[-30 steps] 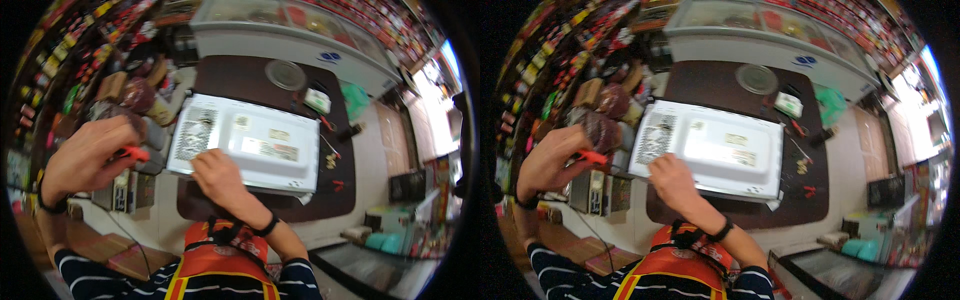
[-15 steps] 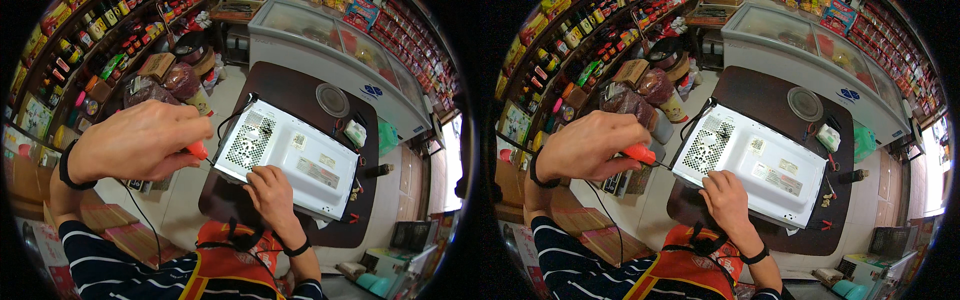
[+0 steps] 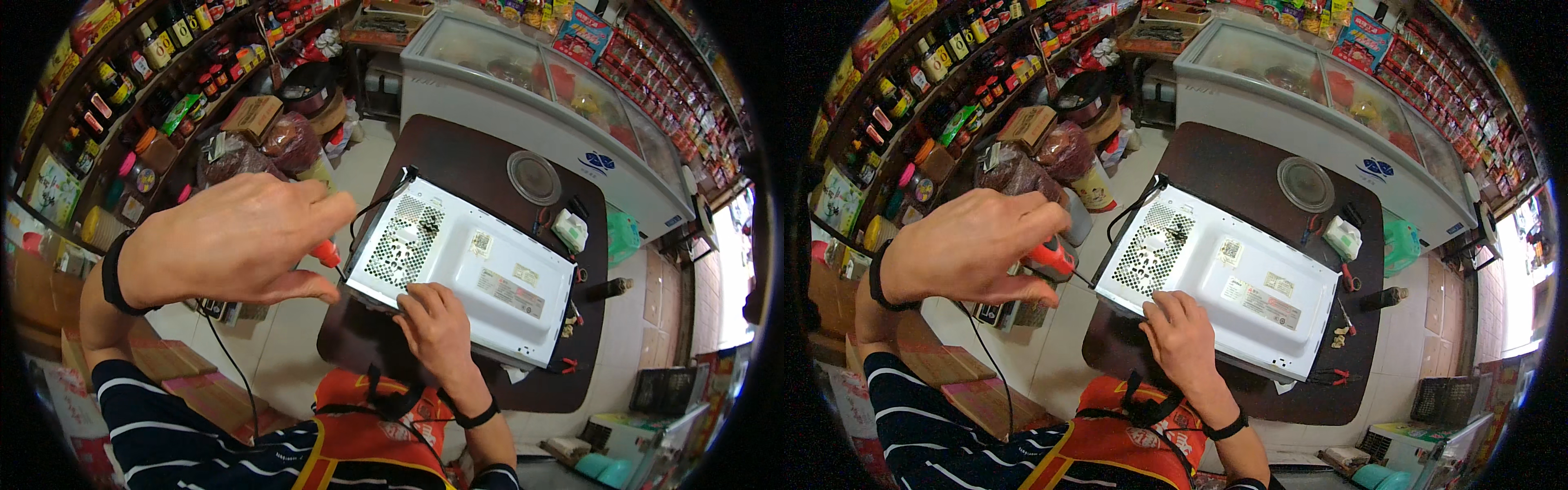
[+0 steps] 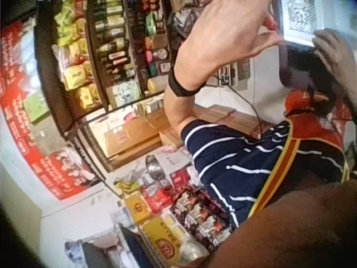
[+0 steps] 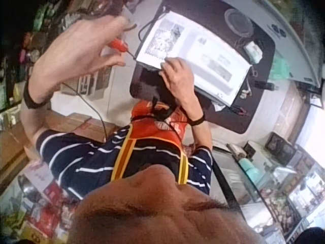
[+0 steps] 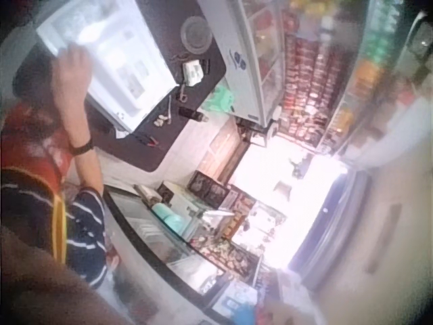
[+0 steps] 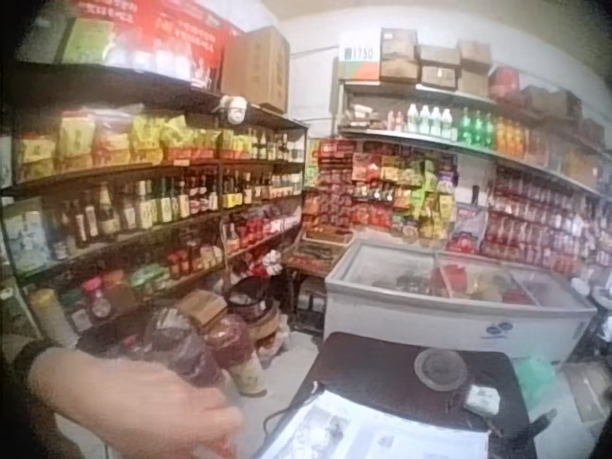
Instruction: The person disassembles a microwave oven on a table, removing the front panel and then the back cover using a screwdriver. They handle the power cord and reposition the unit to access different sides.
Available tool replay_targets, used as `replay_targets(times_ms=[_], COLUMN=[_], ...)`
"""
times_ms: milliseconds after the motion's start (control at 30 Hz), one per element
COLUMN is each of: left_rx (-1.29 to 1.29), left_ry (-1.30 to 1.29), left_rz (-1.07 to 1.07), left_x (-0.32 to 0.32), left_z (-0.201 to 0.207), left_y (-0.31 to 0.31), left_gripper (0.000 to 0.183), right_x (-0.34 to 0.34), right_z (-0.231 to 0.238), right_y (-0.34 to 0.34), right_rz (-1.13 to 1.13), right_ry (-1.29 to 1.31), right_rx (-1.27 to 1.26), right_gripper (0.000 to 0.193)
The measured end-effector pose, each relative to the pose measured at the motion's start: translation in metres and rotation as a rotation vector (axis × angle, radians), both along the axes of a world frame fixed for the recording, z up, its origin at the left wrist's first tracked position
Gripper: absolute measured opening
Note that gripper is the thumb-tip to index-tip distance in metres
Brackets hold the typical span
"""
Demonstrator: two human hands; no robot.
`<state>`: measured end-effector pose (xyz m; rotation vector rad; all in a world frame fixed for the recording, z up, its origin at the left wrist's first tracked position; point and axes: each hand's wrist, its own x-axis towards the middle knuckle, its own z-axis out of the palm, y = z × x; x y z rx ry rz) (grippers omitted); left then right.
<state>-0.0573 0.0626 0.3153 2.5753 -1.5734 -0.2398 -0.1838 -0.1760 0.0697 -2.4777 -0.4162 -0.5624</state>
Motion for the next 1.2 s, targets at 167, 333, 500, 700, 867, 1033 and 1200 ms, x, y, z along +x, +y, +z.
replay_targets(times_ms=[167,333,500,700,867,1033,1200], left_rx=[0.015,-0.043,0.011,-0.019,-0.077,-0.078,-0.082], left_ry=[-0.005,0.048,0.075,0.135,0.163,0.149,0.115], left_rz=[-0.059,-0.114,-0.026,-0.188,-0.204,-0.093,-0.058], left_x=[0.001,0.001,0.003,0.013,0.019,0.015,0.014], left_z=[-0.002,-0.002,-0.001,-0.004,-0.003,0.001,-0.006], left_y=[-0.001,0.001,0.000,0.002,0.004,0.004,0.002], left_gripper=[0.033,0.032,0.029,0.026,0.026,0.028,0.030], right_x=[-0.001,0.001,0.001,0.000,0.001,0.003,0.005], right_z=[0.000,0.001,0.001,-0.002,-0.002,-0.001,-0.001], right_y=[-0.001,0.000,-0.001,-0.002,-0.002,-0.002,-0.001], right_rz=[0.000,0.004,0.004,0.006,0.005,0.008,-0.007], right_ry=[0.017,0.003,0.008,0.023,0.022,0.023,0.021], right_rx=[-0.013,-0.001,-0.004,-0.019,-0.015,-0.015,-0.016], right_gripper=[0.035,0.037,0.037,0.036,0.036,0.035,0.034])
